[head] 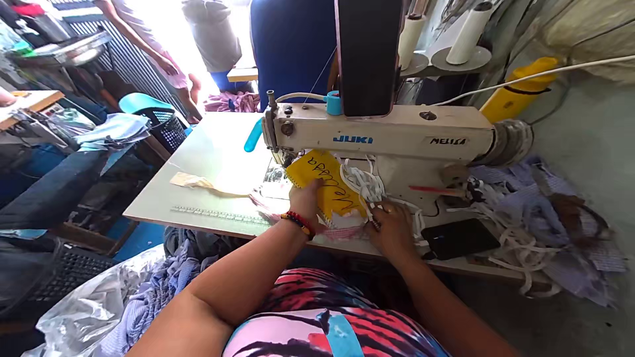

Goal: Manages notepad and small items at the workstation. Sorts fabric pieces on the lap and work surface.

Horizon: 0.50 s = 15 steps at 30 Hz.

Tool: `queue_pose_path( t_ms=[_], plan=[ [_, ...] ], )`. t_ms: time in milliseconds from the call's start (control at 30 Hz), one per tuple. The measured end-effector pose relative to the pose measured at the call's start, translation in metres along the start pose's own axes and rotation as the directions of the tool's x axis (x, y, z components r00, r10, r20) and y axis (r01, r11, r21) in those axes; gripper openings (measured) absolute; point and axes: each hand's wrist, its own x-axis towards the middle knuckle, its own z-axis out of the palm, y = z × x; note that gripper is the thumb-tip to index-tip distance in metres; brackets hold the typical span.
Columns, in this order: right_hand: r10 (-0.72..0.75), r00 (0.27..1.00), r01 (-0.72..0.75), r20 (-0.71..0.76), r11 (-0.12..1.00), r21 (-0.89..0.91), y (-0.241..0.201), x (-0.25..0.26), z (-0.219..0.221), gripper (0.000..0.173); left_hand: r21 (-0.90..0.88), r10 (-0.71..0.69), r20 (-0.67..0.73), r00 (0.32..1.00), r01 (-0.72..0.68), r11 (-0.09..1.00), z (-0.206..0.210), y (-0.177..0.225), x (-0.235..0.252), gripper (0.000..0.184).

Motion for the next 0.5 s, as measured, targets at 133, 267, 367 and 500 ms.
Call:
queue_pose_path(
  t_ms=[133, 267, 367, 500],
  plan=[
    [0.063, 0.998, -0.059, 0.03, 0.992, -0.109, -0.007, 0.006, -0.009, 0.031, -0.11, -0.016, -0.01, 1.0, 0.014, 0.994, 0.004, 0.005, -0.013, 0.038],
    [0.103, 0.995, -0.098, 0.017, 0.977, -0.187, -0.021, 0.016, -0.009, 0.034, -0.174, -0.001, -0.026, 1.0, -0.003, 0.985, 0.001, 0.008, -0.021, 0.039],
    [0.051, 0.998, -0.052, -0.042, 0.998, -0.039, -0.023, 0.019, -0.013, 0.037, -0.225, -0.004, 0.017, 1.0, 0.007, 0.974, -0.006, 0.018, -0.039, 0.037],
    [-0.015, 0.995, 0.018, -0.096, 0.999, 0.035, -0.024, 0.037, -0.013, 0.048, -0.242, 0.033, 0.064, 0.997, -0.017, 0.97, -0.028, 0.032, -0.06, 0.03]
  ],
)
